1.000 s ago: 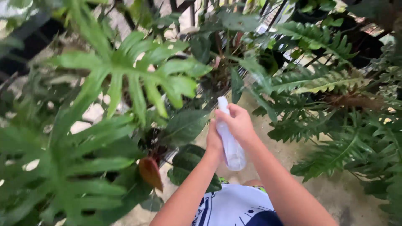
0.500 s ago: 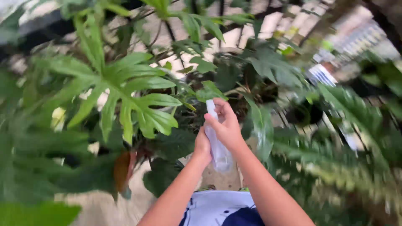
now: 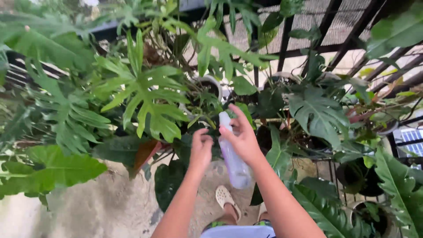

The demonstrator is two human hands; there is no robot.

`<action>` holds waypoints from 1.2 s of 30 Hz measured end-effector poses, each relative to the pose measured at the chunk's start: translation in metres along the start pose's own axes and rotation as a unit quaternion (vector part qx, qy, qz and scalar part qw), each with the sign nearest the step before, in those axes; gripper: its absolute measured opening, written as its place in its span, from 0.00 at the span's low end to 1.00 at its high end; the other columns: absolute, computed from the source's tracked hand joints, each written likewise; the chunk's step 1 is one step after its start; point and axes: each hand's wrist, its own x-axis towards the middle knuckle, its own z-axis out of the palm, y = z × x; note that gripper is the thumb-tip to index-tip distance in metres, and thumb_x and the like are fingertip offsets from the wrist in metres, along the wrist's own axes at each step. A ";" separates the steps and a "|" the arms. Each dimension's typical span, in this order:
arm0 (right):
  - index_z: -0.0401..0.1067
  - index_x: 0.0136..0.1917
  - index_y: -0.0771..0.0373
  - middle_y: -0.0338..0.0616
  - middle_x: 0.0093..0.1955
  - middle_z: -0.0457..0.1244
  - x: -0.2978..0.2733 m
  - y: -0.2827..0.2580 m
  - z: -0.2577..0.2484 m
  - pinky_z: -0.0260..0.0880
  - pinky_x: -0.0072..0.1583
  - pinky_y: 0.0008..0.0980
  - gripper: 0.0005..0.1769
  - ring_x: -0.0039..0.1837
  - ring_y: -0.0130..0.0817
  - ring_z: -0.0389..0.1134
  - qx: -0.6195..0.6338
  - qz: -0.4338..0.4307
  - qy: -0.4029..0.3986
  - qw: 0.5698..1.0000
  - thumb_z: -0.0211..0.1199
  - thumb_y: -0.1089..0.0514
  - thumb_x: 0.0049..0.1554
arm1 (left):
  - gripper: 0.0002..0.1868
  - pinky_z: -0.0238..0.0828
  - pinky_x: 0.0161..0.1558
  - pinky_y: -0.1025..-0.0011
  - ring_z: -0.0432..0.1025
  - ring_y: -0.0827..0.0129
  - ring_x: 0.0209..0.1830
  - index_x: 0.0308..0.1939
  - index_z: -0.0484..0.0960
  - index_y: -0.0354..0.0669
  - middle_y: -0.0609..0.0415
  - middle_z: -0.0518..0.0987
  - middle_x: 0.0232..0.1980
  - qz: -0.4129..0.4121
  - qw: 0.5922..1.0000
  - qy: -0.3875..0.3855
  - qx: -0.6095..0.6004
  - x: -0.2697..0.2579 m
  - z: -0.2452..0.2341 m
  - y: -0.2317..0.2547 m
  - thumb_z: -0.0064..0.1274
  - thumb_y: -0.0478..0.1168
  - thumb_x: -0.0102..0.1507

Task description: Spraying water on potted plants and leaves using a spray bottle.

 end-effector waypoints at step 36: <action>0.60 0.75 0.54 0.47 0.48 0.66 -0.032 -0.085 -0.051 0.72 0.46 0.45 0.34 0.45 0.44 0.72 -0.043 0.044 0.380 0.923 0.63 0.56 0.57 | 0.36 0.77 0.47 0.67 0.80 0.65 0.41 0.75 0.67 0.43 0.47 0.86 0.45 0.087 0.855 -0.474 0.189 0.070 0.059 0.093 0.59 0.51 0.66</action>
